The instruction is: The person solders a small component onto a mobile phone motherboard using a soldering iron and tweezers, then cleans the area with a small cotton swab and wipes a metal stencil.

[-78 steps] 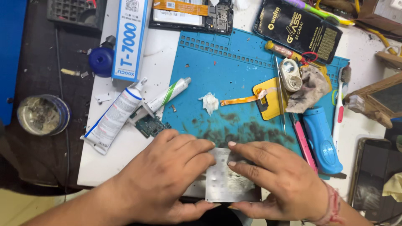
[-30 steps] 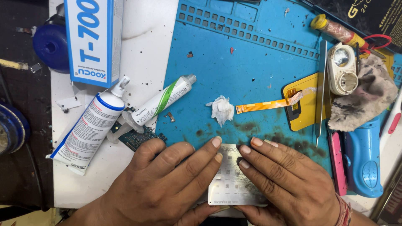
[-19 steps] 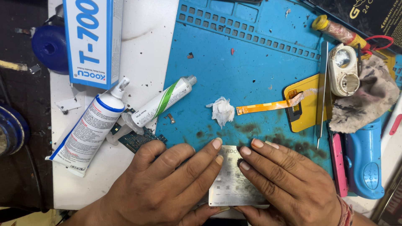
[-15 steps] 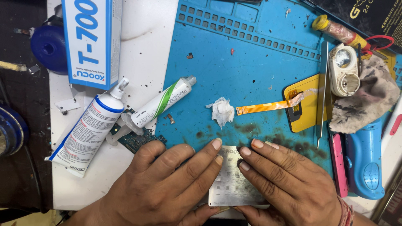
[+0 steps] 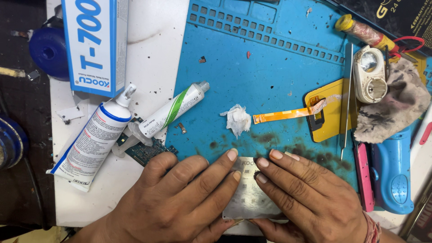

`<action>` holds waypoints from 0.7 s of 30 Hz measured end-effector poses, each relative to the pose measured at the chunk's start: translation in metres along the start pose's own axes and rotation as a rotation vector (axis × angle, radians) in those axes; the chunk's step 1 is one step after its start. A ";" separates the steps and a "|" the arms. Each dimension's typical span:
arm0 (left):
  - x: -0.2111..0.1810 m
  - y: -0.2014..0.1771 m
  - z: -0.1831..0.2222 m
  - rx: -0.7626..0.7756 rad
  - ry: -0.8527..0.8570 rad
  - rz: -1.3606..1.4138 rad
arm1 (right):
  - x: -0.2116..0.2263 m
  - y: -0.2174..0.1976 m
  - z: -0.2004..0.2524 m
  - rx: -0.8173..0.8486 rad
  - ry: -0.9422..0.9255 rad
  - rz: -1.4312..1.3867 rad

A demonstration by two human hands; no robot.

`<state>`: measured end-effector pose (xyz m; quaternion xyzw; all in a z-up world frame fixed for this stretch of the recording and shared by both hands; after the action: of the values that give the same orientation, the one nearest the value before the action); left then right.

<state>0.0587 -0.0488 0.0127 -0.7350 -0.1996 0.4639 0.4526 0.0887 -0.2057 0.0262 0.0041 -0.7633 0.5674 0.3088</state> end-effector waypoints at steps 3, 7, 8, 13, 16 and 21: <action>0.000 0.000 0.000 0.001 0.005 0.012 | 0.001 0.000 0.000 0.001 0.000 -0.001; 0.000 -0.003 -0.001 -0.010 0.012 0.008 | -0.001 -0.001 0.002 -0.016 0.008 -0.035; -0.001 -0.004 -0.002 -0.004 0.018 0.010 | -0.001 -0.001 0.002 -0.018 0.007 -0.037; -0.001 -0.008 -0.006 0.011 0.007 0.047 | -0.003 -0.004 0.005 -0.019 0.021 -0.099; 0.001 -0.010 -0.008 0.014 -0.038 0.133 | -0.006 -0.008 0.008 -0.040 0.042 -0.160; 0.004 -0.012 -0.005 -0.038 -0.095 0.211 | -0.009 -0.012 0.008 -0.086 0.100 -0.251</action>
<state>0.0666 -0.0424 0.0218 -0.7373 -0.1512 0.5395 0.3774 0.0968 -0.2205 0.0311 0.0581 -0.7639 0.4906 0.4151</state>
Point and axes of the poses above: each hand's wrist, its own z-axis away from the middle knuckle, its own y-axis out of the palm, x = y × z, the point moved 8 cm from there along -z, towards the middle knuckle, and after that the axes turned 9 degrees about -y, right-handed, at the moved point
